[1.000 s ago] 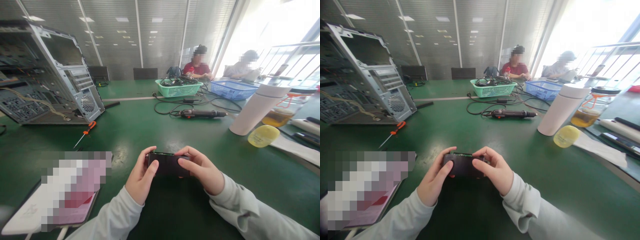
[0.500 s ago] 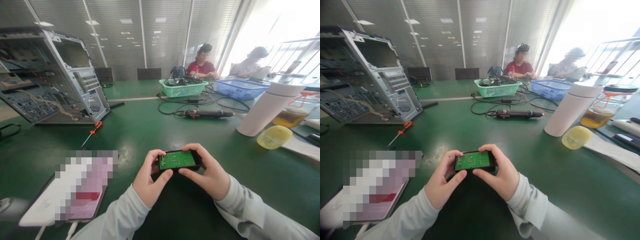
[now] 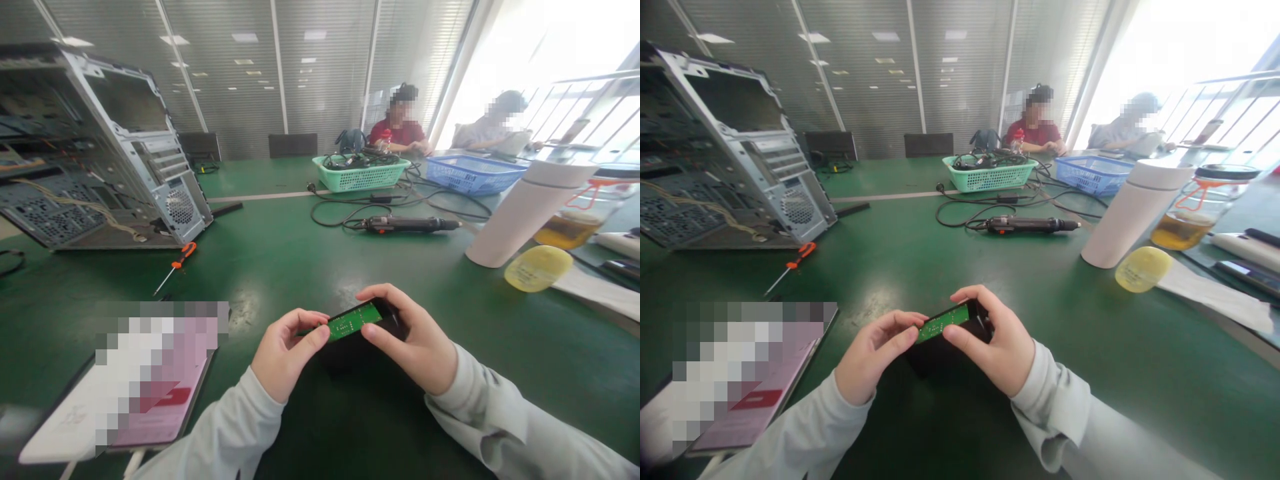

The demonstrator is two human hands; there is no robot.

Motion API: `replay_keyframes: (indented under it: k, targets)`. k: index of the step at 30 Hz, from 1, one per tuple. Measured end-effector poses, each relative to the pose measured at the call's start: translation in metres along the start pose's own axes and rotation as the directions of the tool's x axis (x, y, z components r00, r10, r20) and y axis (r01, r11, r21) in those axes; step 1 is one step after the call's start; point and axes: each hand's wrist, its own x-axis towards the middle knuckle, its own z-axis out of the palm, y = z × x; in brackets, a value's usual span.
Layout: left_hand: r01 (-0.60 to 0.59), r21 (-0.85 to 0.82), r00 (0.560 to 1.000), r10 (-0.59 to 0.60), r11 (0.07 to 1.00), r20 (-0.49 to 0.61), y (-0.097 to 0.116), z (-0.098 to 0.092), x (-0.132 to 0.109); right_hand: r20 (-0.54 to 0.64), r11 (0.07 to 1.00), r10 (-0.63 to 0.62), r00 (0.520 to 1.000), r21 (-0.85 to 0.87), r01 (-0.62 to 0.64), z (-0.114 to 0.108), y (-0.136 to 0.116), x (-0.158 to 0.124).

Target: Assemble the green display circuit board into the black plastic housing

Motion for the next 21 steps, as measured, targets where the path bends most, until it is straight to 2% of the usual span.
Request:
replay_keyframes:
  k: [5,10,15,19,21]
  targets:
    - [0.116,0.013,0.993,-0.116,0.993,0.011,0.0058,0.0024,-0.0022,-0.012,0.997,0.080,0.997,-0.002,-0.080,-0.0021,-0.0045,0.0007]
    - [0.081,-0.025,0.996,-0.082,0.996,-0.042,-0.0012,0.0054,-0.0054,0.062,0.961,0.269,0.961,0.056,-0.272,-0.0013,-0.0019,0.0018]
    - [0.143,-0.065,0.986,-0.148,0.988,-0.080,0.0005,0.0074,-0.0061,0.162,0.849,0.448,0.879,0.233,-0.475,0.0011,0.0007,0.0048]
    - [0.188,-0.123,0.972,-0.202,0.974,-0.117,0.0057,0.0077,-0.0053,0.298,0.730,0.573,0.764,0.238,-0.640,-0.0011,-0.0022,0.0083]
    - [0.183,-0.125,0.973,-0.198,0.975,-0.118,0.0047,0.0069,-0.0045,0.322,0.699,0.600,0.732,0.233,-0.676,-0.0021,-0.0033,0.0092]
